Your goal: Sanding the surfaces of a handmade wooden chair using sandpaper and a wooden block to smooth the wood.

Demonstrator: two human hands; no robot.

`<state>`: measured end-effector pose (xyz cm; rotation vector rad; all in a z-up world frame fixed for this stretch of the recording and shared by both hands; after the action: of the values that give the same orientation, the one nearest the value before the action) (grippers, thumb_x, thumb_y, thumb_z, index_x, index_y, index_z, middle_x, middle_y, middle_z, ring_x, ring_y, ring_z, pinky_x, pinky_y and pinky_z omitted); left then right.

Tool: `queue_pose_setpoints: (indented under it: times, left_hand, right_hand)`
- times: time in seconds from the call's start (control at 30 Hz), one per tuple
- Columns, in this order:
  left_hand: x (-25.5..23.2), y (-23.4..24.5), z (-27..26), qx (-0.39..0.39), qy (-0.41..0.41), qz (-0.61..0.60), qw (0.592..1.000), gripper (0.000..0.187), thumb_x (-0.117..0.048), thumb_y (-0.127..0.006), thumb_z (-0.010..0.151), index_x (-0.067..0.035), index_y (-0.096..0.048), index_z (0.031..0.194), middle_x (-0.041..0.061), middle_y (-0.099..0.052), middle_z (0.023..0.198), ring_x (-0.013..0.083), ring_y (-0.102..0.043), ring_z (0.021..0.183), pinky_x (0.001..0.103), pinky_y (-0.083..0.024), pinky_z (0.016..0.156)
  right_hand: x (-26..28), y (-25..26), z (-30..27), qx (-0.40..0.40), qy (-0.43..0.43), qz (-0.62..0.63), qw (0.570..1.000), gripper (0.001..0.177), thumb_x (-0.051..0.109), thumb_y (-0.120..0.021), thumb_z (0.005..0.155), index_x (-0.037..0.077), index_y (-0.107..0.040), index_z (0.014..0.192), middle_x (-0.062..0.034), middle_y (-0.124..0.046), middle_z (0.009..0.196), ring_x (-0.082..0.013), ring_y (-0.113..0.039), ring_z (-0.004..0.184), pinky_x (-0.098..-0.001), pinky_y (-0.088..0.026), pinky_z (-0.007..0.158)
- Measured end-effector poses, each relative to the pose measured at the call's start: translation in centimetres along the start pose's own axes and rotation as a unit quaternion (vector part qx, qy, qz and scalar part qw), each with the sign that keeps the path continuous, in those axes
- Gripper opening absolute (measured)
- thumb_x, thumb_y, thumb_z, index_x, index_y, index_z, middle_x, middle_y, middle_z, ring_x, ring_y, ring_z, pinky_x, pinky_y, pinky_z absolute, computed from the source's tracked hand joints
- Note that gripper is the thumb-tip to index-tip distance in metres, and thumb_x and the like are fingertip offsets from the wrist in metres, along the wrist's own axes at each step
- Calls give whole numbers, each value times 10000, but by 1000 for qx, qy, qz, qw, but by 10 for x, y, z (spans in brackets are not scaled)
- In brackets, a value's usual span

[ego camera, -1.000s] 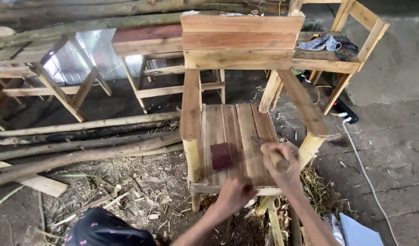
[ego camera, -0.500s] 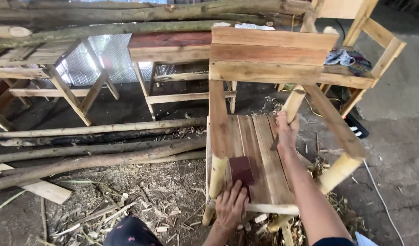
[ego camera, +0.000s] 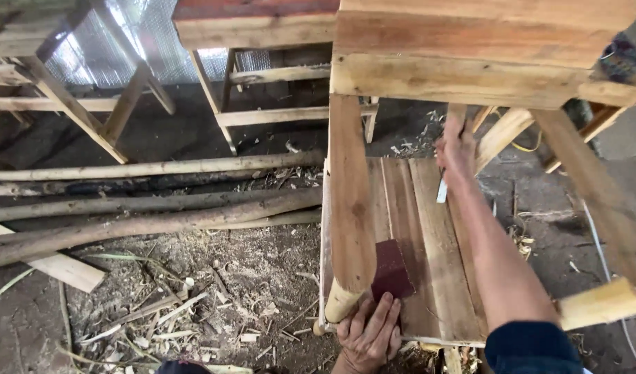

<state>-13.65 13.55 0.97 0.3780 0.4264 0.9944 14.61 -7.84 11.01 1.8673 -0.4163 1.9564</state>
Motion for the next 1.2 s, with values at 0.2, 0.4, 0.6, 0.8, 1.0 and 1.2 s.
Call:
queue_pose_setpoints:
  times: [0.2,0.4,0.6,0.8,1.0,1.2]
  left_hand:
    - [-1,2,3,43,0,-6,999,356,-374,-463,888,-245,-696,1124,-100,-608,1241,106,-545,967,325,-304,858]
    - [-3,3,10,-3,5,14,1000,375,-392,-390,917,-255,-680,1109,-118,-622,1216,66,-508,864,291,-266,836]
    - [-4,6,-4,-16,-1,20,1000,366,-408,-398,923,-282,-684,1114,-124,-581,1263,89,-494,879,308,-288,868]
    - [2,18,10,19,6,-29,999,322,-328,-538,858,-205,-704,1105,-85,-618,1222,125,-611,986,292,-318,854]
    - [0,13,8,12,0,0,1000,332,-368,-491,891,-250,-688,1132,-115,-581,1264,89,-529,1053,302,-291,909]
    - [0,3,7,-4,8,-8,1000,324,-351,-483,872,-238,-723,1058,-112,-638,1186,98,-559,975,292,-311,870]
  right_hand:
    - [-8,-5,-19,38,27,14,999,232,385,-476,945,156,-502,976,64,-406,613,-31,-349,427,-191,-212,330]
    - [8,1,-12,-14,216,-5,976,271,296,-522,1000,45,-511,1099,36,-437,605,-49,-394,399,-203,-292,301]
    - [-16,13,-37,-32,81,-15,996,211,261,-554,930,83,-501,1028,0,-434,874,-46,-366,479,-194,-312,373]
    - [-20,9,-19,-88,111,20,990,274,360,-559,925,111,-511,1027,40,-464,661,-44,-437,475,-194,-321,377]
    - [-9,13,-39,-37,174,-91,980,402,465,-487,963,83,-366,939,-17,-408,787,-83,-419,546,-248,-366,444]
    - [1,4,-28,-42,221,-11,974,196,278,-518,1004,95,-483,945,46,-405,635,-49,-357,487,-219,-287,417]
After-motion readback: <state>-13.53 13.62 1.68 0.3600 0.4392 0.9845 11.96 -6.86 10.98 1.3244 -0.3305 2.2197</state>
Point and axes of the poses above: each hand's wrist, its own z-axis towards the middle knuckle, its own y-axis out of the back of the hand, x = y × z, the point moved 4 cm from there along z, towards the middle knuckle
